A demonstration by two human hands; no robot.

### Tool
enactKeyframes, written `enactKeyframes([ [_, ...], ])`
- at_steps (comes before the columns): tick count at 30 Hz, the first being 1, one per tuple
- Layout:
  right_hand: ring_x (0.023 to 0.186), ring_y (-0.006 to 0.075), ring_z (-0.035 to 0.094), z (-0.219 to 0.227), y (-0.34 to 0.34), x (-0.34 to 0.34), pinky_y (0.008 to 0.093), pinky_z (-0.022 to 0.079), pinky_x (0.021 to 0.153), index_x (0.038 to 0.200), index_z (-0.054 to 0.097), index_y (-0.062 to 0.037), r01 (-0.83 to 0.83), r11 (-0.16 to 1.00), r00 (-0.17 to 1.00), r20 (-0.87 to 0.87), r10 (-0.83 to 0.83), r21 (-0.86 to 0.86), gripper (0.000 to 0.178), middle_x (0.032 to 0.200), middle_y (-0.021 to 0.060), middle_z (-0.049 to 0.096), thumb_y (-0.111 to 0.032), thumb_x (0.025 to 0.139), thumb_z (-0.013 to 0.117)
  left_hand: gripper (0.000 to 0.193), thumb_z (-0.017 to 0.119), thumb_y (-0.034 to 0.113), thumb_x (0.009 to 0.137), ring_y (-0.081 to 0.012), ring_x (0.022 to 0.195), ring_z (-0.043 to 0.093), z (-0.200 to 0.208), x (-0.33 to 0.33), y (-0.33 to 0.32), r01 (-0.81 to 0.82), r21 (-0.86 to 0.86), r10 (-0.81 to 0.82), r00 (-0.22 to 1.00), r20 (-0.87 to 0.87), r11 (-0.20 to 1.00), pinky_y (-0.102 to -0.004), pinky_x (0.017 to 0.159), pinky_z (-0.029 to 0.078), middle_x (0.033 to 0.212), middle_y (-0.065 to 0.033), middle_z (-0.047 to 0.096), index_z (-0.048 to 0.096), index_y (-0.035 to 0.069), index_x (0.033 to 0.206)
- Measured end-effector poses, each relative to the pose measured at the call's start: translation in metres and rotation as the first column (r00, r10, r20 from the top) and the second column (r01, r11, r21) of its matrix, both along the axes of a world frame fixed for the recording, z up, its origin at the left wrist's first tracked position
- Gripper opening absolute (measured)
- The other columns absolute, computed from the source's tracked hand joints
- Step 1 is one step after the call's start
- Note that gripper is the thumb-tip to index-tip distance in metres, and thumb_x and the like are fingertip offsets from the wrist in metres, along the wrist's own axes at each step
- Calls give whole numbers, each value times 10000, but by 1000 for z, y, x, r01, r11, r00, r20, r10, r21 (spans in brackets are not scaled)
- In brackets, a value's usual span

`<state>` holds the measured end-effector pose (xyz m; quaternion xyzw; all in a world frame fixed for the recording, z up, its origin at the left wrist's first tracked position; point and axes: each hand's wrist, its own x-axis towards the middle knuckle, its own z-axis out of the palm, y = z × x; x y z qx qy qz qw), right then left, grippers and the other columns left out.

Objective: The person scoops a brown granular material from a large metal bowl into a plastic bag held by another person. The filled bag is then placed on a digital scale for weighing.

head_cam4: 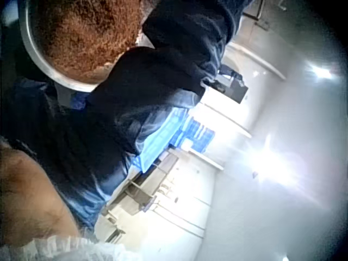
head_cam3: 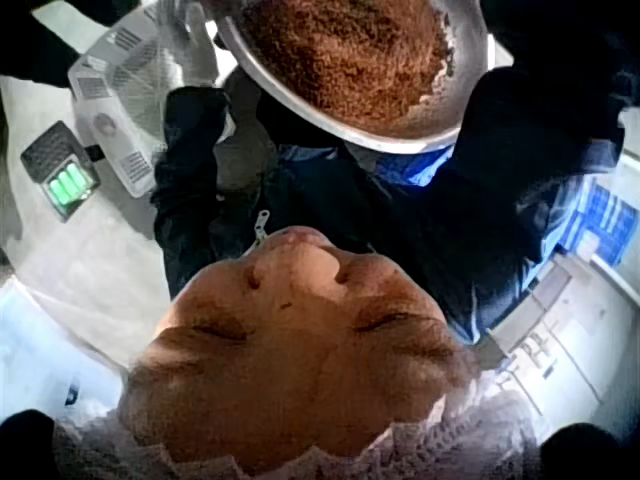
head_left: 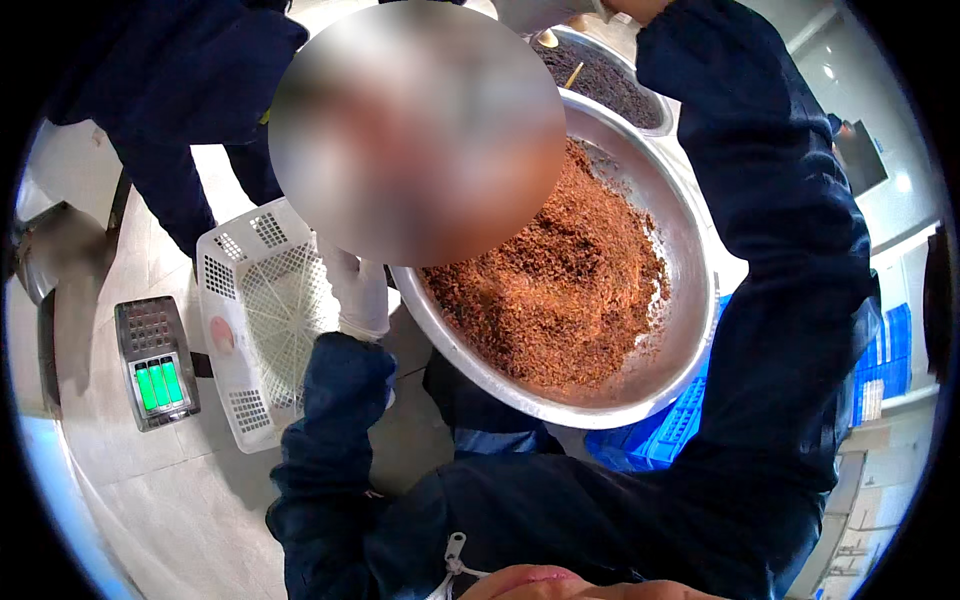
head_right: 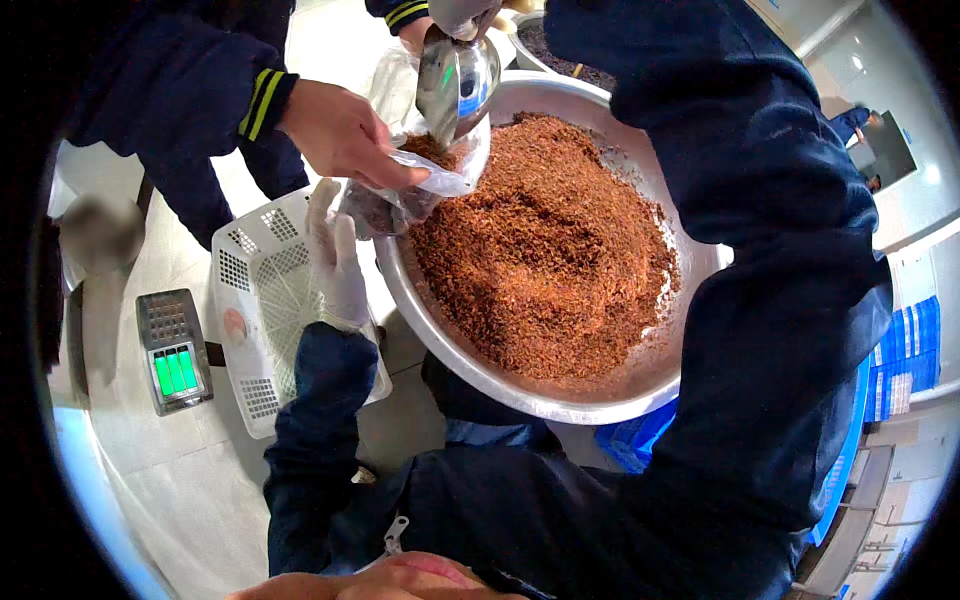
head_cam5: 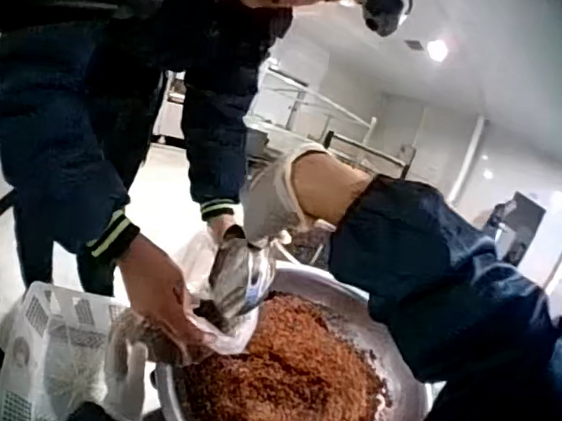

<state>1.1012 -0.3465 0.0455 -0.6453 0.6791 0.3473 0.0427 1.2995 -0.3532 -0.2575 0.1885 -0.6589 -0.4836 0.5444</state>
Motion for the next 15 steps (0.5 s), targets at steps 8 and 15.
enactKeyframes([
  [8,426,96,466,-28,190,-141,264,396,385,773,659,-69,511,771,778,586,-228,-379,244,524,-2,521,-306,778,598,454,502,67,838,-283,1264,308,-15,-10,62,6,-196,48,961,274,981,-380,1070,210,1364,-146,335,400,14,1278],
  [15,398,90,421,-143,363,-174,250,339,364,778,662,-115,961,273,276,302,-912,-53,280,509,-7,500,-392,751,632,473,507,8,799,-300,1265,315,-22,-22,68,15,-273,98,914,395,962,-403,1071,210,1347,-155,353,417,26,1263],
])
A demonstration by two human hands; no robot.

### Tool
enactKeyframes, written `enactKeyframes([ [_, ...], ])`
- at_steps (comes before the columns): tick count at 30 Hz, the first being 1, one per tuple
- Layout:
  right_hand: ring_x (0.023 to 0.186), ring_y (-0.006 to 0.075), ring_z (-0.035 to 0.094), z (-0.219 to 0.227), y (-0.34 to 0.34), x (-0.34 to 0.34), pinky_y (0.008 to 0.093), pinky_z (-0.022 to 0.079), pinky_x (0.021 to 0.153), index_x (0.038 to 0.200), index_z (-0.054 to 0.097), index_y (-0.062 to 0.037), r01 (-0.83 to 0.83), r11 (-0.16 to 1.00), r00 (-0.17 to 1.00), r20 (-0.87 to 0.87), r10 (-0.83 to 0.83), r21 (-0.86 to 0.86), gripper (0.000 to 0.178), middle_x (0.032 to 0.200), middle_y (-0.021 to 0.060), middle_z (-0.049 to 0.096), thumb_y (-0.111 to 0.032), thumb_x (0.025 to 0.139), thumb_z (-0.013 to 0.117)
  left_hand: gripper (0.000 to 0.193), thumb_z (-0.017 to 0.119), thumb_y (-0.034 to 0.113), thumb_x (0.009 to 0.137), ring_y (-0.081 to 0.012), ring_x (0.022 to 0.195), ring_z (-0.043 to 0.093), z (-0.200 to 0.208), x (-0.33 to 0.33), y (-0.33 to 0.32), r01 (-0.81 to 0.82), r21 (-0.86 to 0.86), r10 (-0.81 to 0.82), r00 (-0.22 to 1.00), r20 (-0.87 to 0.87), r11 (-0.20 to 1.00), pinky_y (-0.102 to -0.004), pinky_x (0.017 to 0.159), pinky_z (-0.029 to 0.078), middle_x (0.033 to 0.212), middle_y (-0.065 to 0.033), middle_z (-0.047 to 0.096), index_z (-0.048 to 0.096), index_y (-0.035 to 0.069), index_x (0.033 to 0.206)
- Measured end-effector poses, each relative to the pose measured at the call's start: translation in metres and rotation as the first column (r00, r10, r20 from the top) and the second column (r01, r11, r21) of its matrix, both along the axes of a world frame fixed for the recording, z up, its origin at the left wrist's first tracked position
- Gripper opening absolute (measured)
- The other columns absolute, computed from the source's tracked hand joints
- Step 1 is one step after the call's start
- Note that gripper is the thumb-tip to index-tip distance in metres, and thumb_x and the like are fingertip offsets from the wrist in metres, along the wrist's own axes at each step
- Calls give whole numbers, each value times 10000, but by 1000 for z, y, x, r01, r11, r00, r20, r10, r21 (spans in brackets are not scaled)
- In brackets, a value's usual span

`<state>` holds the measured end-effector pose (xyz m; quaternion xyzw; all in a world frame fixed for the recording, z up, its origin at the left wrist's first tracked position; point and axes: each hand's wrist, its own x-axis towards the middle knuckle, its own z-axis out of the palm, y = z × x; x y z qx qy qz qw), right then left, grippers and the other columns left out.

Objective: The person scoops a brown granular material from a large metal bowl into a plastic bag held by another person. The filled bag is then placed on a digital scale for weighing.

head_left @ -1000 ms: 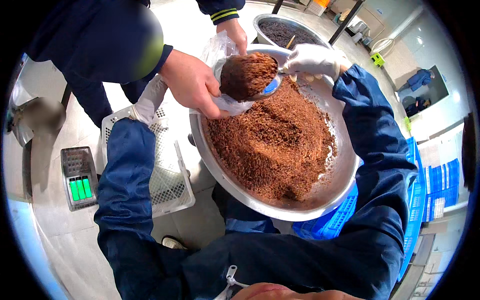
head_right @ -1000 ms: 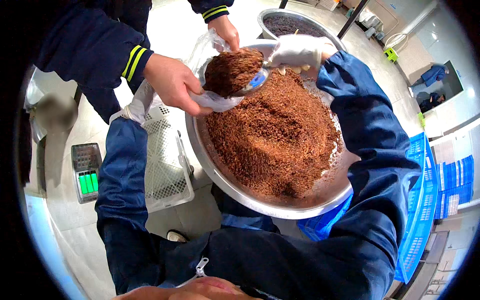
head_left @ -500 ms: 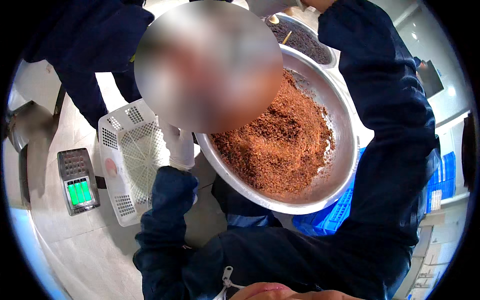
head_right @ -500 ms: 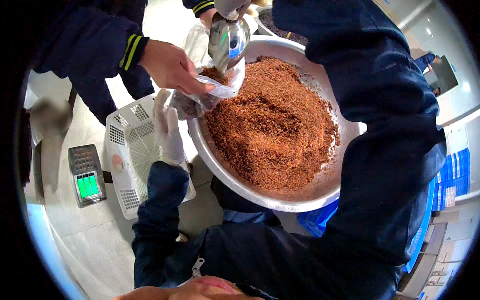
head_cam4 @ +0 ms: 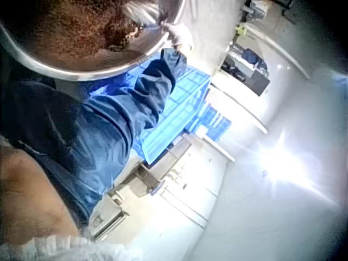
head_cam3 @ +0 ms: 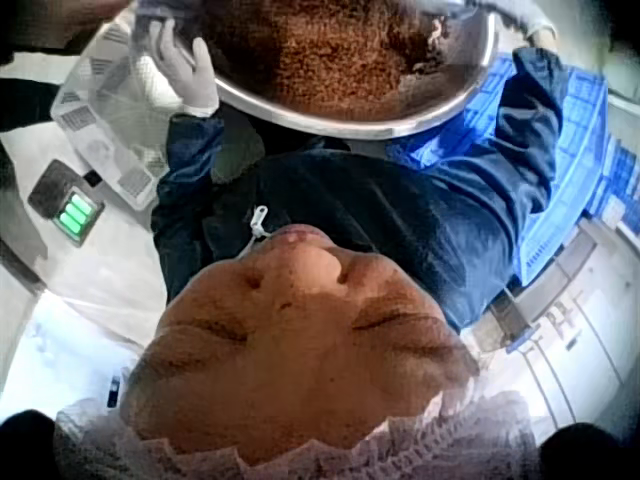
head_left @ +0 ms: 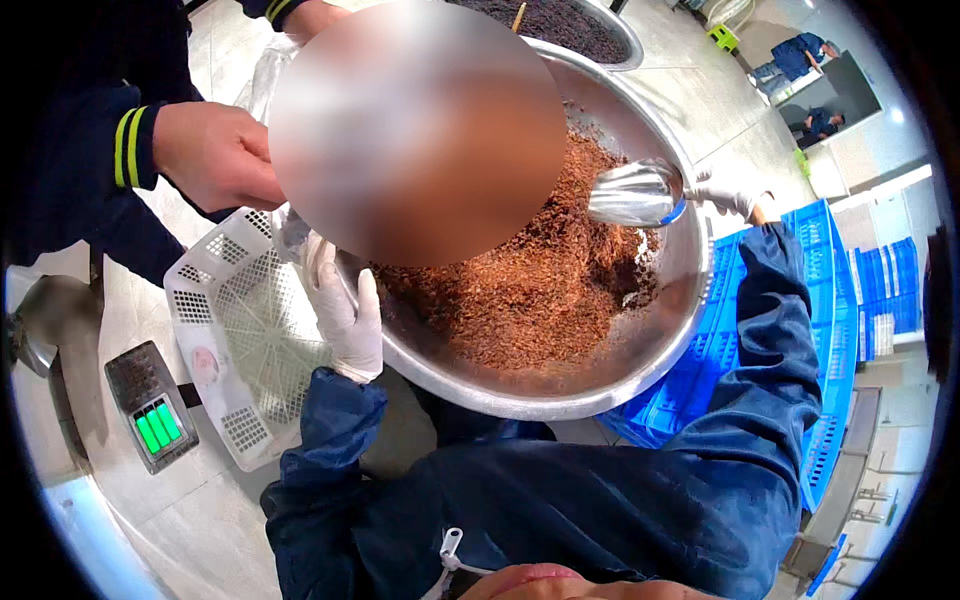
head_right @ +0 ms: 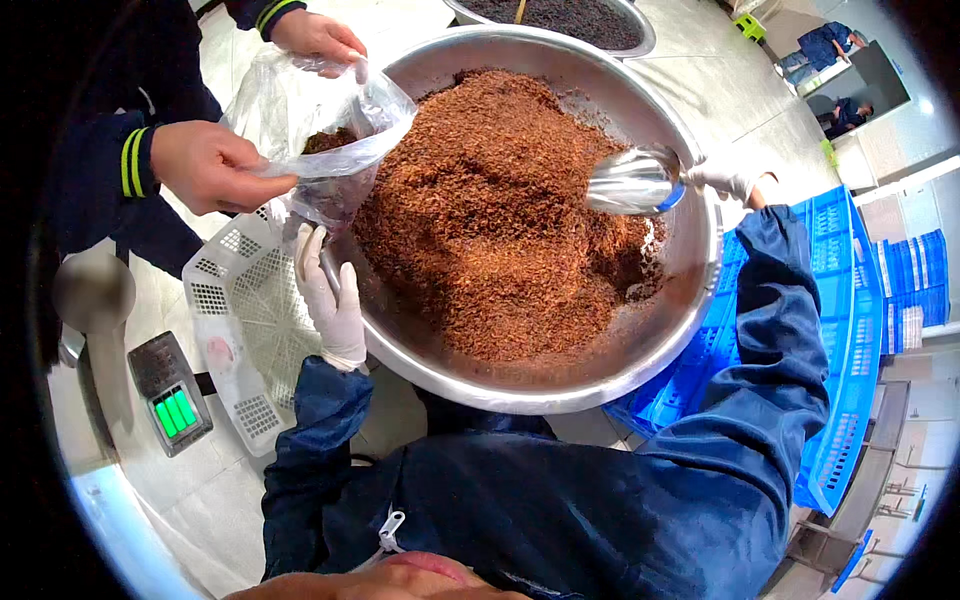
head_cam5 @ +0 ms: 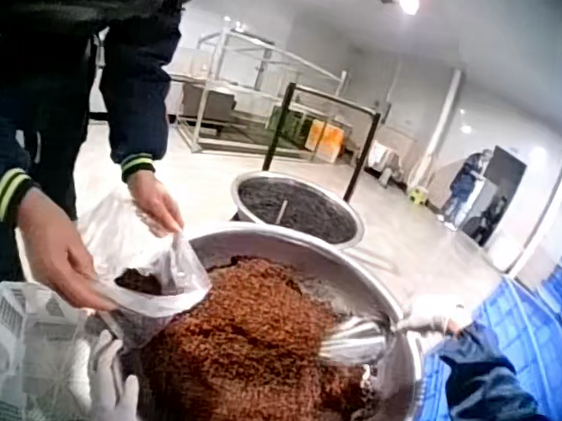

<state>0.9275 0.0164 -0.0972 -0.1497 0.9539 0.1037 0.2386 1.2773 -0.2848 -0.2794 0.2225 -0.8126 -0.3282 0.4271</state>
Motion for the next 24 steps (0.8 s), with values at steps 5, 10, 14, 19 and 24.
enactKeyframes([
  [5,550,161,532,-82,70,-23,305,432,519,847,662,-84,-24,983,1000,-12,22,-181,341,664,67,586,-415,777,614,518,508,-27,790,-314,1271,306,4,1,1,0,-95,10,995,99,995,-417,1074,210,1352,-159,344,382,29,1290],
  [10,844,296,594,-125,44,-13,373,460,758,926,659,-86,-227,962,970,-120,210,-153,405,891,124,645,-453,814,530,507,507,11,803,-316,1263,315,11,-2,5,2,-88,14,984,177,996,-418,1066,221,1345,-162,359,377,15,1293],
  [14,789,295,595,-176,39,-4,371,452,709,887,666,-119,-279,904,953,-209,219,-325,396,823,118,638,-475,821,506,508,513,10,794,-324,1247,340,7,-5,3,28,-134,-6,987,158,991,-423,1061,231,1326,-165,386,388,17,1286],
  [19,823,315,598,-216,-26,15,399,461,722,872,656,-125,-283,874,954,-209,214,-394,394,845,114,641,-467,841,463,500,521,26,788,-320,1209,383,4,-7,-2,18,-195,10,989,145,981,-417,1033,274,1287,-180,410,387,39,1270],
  [24,682,256,587,-214,-15,21,363,442,633,804,661,-136,-130,840,991,-77,105,-527,395,736,89,629,-490,828,488,521,538,42,770,-358,1236,335,-1,-7,-5,39,-147,-18,989,145,988,-458,1056,228,1318,-187,378,389,21,1269],
])
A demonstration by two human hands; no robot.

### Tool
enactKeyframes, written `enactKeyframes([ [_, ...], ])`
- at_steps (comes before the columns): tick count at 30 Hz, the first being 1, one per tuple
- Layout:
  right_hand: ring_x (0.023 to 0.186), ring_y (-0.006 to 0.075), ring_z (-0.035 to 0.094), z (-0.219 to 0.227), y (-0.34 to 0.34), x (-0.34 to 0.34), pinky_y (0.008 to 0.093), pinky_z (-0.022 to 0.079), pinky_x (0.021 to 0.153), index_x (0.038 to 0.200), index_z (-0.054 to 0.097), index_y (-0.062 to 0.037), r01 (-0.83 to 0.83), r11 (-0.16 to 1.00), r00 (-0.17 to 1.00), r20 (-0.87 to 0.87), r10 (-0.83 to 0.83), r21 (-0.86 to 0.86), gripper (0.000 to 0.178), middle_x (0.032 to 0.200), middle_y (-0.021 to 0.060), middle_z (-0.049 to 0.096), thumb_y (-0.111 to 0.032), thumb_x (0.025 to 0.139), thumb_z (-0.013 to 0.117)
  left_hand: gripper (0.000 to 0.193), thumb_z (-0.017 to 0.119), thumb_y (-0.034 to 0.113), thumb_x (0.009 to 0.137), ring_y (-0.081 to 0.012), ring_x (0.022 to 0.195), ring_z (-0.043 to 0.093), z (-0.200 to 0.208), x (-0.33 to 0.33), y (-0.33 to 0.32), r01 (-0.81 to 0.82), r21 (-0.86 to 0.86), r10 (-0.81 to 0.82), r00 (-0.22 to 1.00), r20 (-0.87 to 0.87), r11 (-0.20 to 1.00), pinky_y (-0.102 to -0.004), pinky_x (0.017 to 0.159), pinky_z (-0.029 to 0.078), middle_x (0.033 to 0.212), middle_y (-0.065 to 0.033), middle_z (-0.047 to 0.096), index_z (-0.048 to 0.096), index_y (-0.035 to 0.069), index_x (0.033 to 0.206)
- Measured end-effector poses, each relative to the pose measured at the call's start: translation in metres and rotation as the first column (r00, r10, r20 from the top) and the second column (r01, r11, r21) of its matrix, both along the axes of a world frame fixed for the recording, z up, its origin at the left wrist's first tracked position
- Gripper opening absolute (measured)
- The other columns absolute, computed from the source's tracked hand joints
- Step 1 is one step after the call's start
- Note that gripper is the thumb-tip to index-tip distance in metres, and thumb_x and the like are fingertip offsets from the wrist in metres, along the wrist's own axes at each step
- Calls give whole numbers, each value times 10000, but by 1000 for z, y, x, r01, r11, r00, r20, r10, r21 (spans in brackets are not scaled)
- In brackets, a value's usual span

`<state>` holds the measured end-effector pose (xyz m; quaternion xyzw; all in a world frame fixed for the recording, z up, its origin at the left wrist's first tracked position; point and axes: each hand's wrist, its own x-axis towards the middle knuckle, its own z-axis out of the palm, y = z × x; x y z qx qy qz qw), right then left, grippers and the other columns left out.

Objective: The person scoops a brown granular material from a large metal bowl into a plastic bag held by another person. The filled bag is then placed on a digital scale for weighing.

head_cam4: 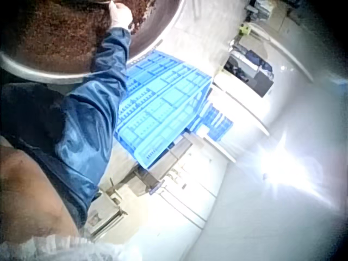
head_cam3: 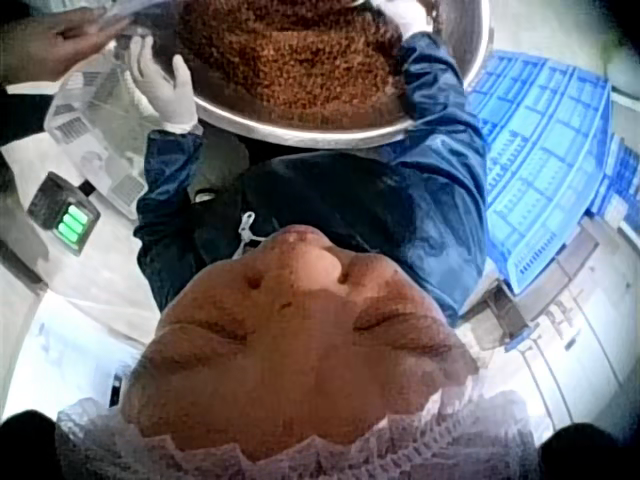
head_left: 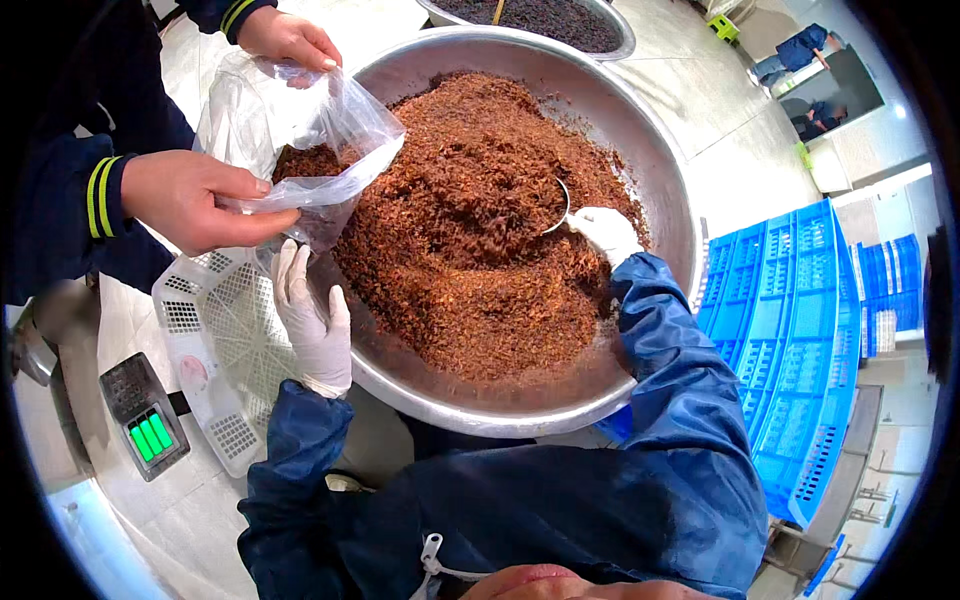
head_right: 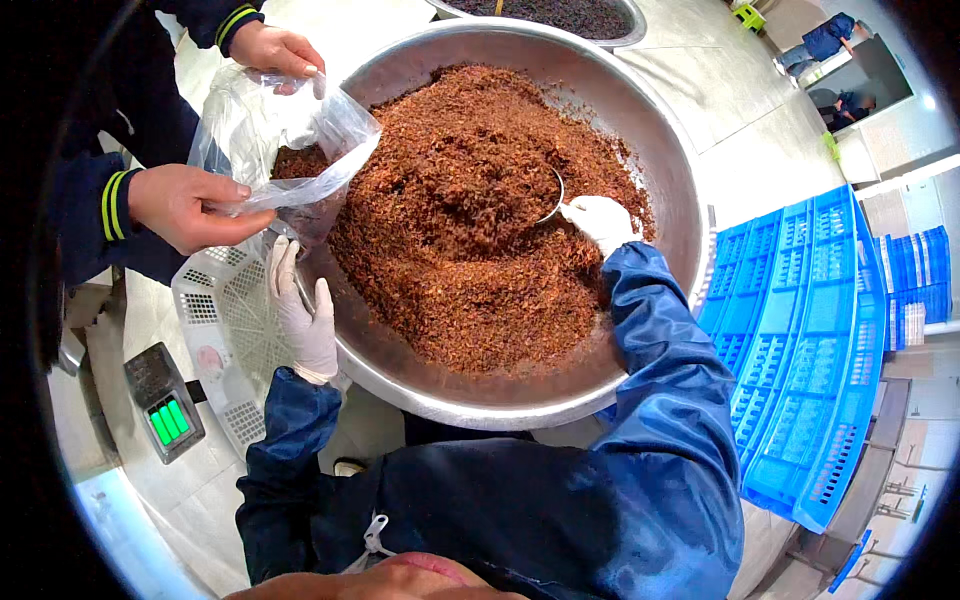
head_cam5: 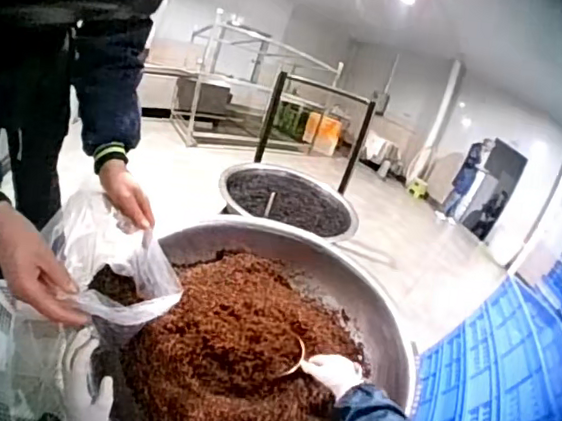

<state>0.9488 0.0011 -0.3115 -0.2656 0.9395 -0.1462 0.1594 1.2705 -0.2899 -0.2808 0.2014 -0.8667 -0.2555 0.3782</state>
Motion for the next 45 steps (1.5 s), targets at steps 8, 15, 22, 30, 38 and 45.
enactKeyframes([
  [8,489,132,472,27,43,13,287,354,474,789,669,-127,162,961,927,367,-70,-225,309,549,19,529,-400,839,533,492,525,87,788,-362,1242,324,-2,2,0,-32,-45,31,999,-25,998,-463,1063,214,1307,-182,392,414,13,1262],
  [15,447,84,414,27,49,18,254,304,419,816,679,-97,108,895,934,353,58,-433,261,519,3,490,-327,847,561,506,539,22,772,-332,1249,339,3,2,5,-22,-100,18,999,-34,995,-434,1067,232,1329,-160,380,414,28,1262],
  [22,510,58,417,60,29,21,226,309,477,813,673,-70,72,894,934,345,95,-442,261,555,-29,497,-308,849,571,498,548,27,750,-356,1218,358,6,3,0,-14,-21,12,998,-61,1000,-456,1056,238,1275,-190,413,425,3,1232],
  [30,459,54,387,125,-13,15,215,270,426,836,669,-54,-21,873,875,413,252,-488,294,520,-34,480,-331,855,572,536,567,2,727,-340,1220,354,9,8,-2,-36,6,36,998,-58,999,-429,1060,240,1276,-181,401,416,6,1242],
  [38,467,50,392,206,-92,7,214,314,454,780,594,-48,-327,847,817,325,476,-419,241,537,-31,470,-271,846,532,563,606,11,710,-368,1233,336,3,9,-1,-37,6,38,995,-97,999,-445,1039,261,1305,-189,385,415,11,1240],
  [45,467,92,458,249,-216,17,270,363,441,785,647,-45,-526,805,837,2,547,275,252,577,21,541,-283,818,568,583,597,44,723,-385,1226,326,1,15,-5,-63,-41,58,991,-116,997,-476,1027,262,1307,-166,396,391,40,1269],
])
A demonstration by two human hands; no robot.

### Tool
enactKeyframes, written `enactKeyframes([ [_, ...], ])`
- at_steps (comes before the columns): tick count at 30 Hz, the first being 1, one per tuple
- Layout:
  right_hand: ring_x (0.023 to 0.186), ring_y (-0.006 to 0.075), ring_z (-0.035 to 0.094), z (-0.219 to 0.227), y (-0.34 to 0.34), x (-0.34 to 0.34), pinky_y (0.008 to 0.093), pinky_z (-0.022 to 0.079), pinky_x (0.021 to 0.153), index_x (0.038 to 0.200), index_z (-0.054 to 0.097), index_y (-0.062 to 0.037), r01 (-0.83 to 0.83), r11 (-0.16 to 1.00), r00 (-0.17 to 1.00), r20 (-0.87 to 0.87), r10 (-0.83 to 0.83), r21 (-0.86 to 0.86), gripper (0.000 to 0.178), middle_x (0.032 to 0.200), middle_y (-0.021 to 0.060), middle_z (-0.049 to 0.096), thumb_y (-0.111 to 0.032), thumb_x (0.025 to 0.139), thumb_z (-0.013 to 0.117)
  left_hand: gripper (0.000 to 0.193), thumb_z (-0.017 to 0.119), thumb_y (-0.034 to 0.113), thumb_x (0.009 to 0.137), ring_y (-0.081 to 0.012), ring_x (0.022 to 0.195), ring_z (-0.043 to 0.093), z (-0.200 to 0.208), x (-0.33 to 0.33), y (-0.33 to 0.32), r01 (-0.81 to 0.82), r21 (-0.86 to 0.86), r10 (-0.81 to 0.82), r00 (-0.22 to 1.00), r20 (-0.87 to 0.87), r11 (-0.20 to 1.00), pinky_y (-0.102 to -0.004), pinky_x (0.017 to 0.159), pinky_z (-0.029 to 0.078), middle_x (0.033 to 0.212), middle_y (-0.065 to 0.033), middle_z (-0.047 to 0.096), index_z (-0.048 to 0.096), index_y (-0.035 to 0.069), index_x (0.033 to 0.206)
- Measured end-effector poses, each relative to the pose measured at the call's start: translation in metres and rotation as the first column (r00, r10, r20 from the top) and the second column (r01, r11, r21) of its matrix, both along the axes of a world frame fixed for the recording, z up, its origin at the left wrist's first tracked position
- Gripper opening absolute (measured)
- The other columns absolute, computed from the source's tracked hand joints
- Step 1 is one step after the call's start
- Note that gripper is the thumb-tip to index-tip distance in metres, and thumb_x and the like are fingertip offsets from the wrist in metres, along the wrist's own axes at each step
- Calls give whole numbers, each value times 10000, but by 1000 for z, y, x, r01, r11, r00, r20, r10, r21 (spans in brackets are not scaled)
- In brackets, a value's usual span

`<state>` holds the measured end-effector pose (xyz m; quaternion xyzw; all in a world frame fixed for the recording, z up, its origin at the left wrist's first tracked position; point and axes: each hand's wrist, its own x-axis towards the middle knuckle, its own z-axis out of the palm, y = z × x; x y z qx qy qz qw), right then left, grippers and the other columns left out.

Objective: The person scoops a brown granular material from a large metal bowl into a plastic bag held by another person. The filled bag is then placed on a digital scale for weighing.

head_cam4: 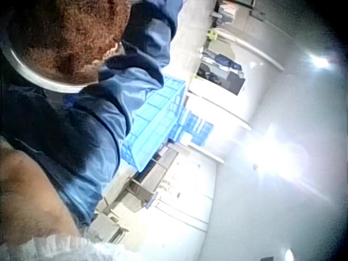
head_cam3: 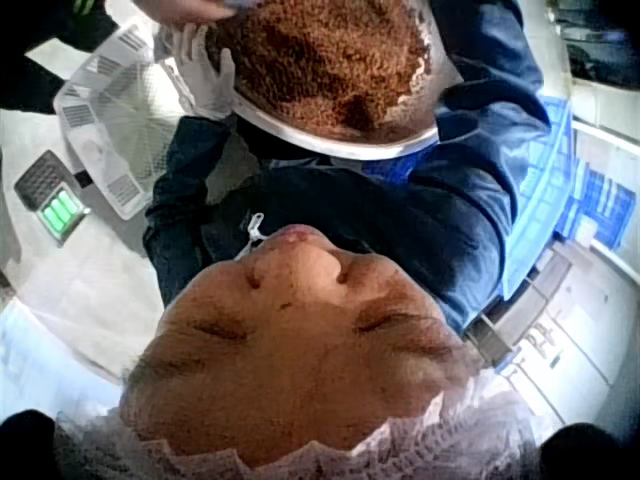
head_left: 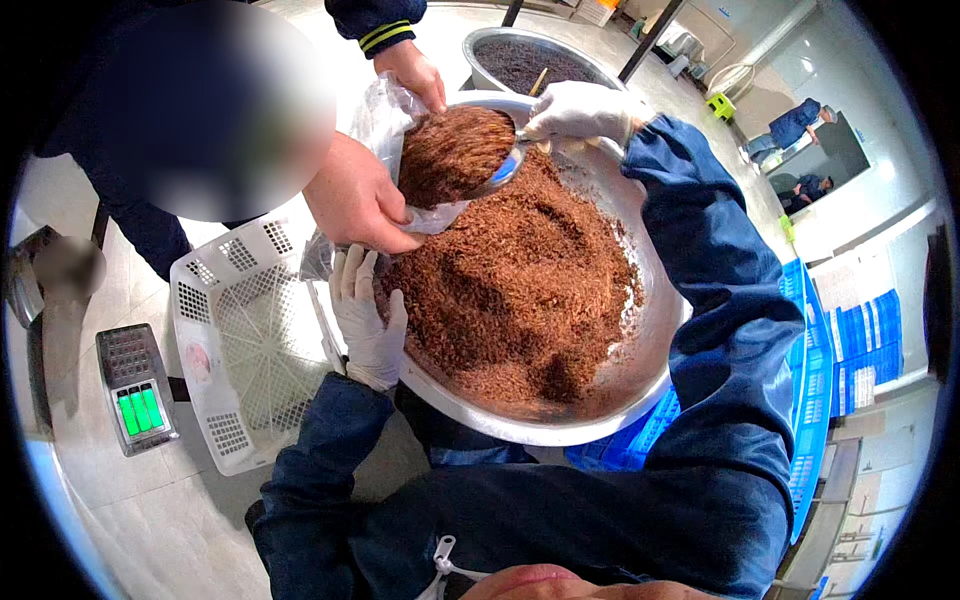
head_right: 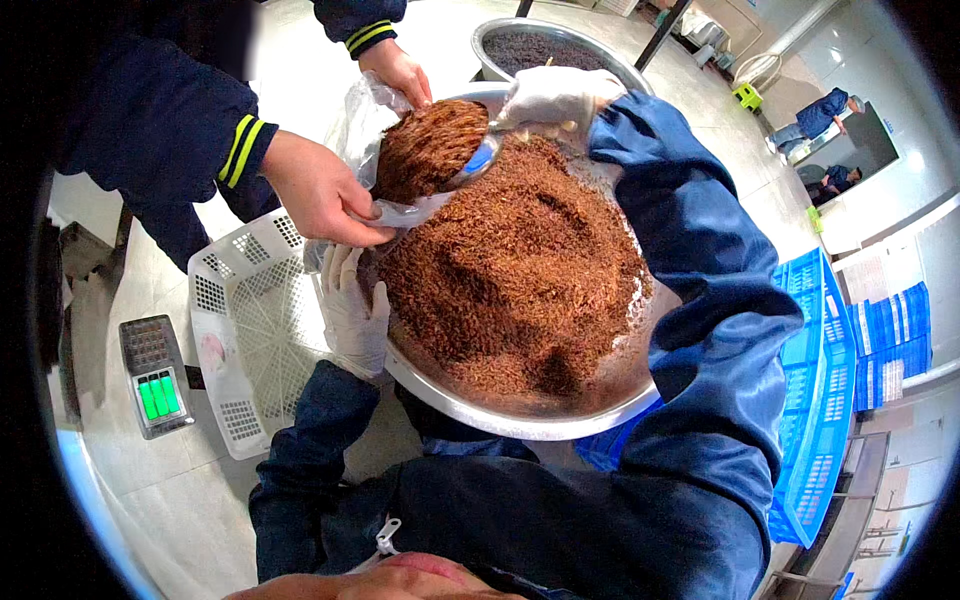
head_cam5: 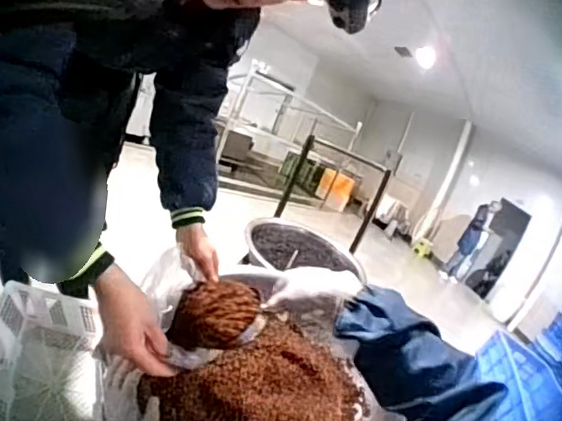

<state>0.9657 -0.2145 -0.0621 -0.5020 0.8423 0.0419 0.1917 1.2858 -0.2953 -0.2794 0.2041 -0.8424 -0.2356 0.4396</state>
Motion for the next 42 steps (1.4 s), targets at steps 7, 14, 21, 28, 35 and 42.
enactKeyframes([
  [7,535,128,490,64,-97,84,302,393,493,805,650,-30,-144,920,899,-340,275,364,269,643,38,572,-284,802,563,602,609,21,704,-404,1223,323,-4,-3,-1,-30,57,31,999,-13,998,-487,1015,274,1304,-162,399,380,31,1260],
  [14,602,164,523,111,-107,129,334,423,545,824,654,-14,-226,893,823,-414,388,388,291,710,54,603,-285,786,557,564,624,31,698,-390,1216,340,1,-7,5,0,62,2,999,-40,998,-481,1019,280,1291,-160,415,422,20,1224],
  [21,454,80,443,128,-24,59,237,335,402,776,668,-52,42,999,993,105,-43,16,300,575,5,554,-336,828,586,539,590,58,738,-389,1220,337,2,-10,6,-20,33,19,999,35,999,-477,1031,262,1296,-183,398,406,32,1245],
  [28,429,83,457,84,162,-40,253,344,372,770,661,-62,330,940,938,140,-317,-86,328,595,18,570,-382,794,593,482,527,40,784,-359,1250,314,10,-20,13,72,73,-73,997,12,995,-454,1060,208,1305,-157,405,410,30,1252],
  [35,424,135,475,-35,301,-74,291,375,407,734,669,-81,622,738,782,-161,-602,263,308,512,23,532,-382,743,604,488,524,9,792,-326,1246,335,-1,-24,11,42,21,-43,999,27,999,-432,1063,221,1309,-165,399,404,8,1265],
  [42,541,156,542,-118,348,-79,313,437,515,772,678,-78,707,670,699,-82,-710,225,287,627,57,601,-354,736,612,480,524,-17,801,-316,1245,345,5,-23,14,26,43,-31,992,121,999,-415,1057,245,1312,-164,395,410,4,1266],
])
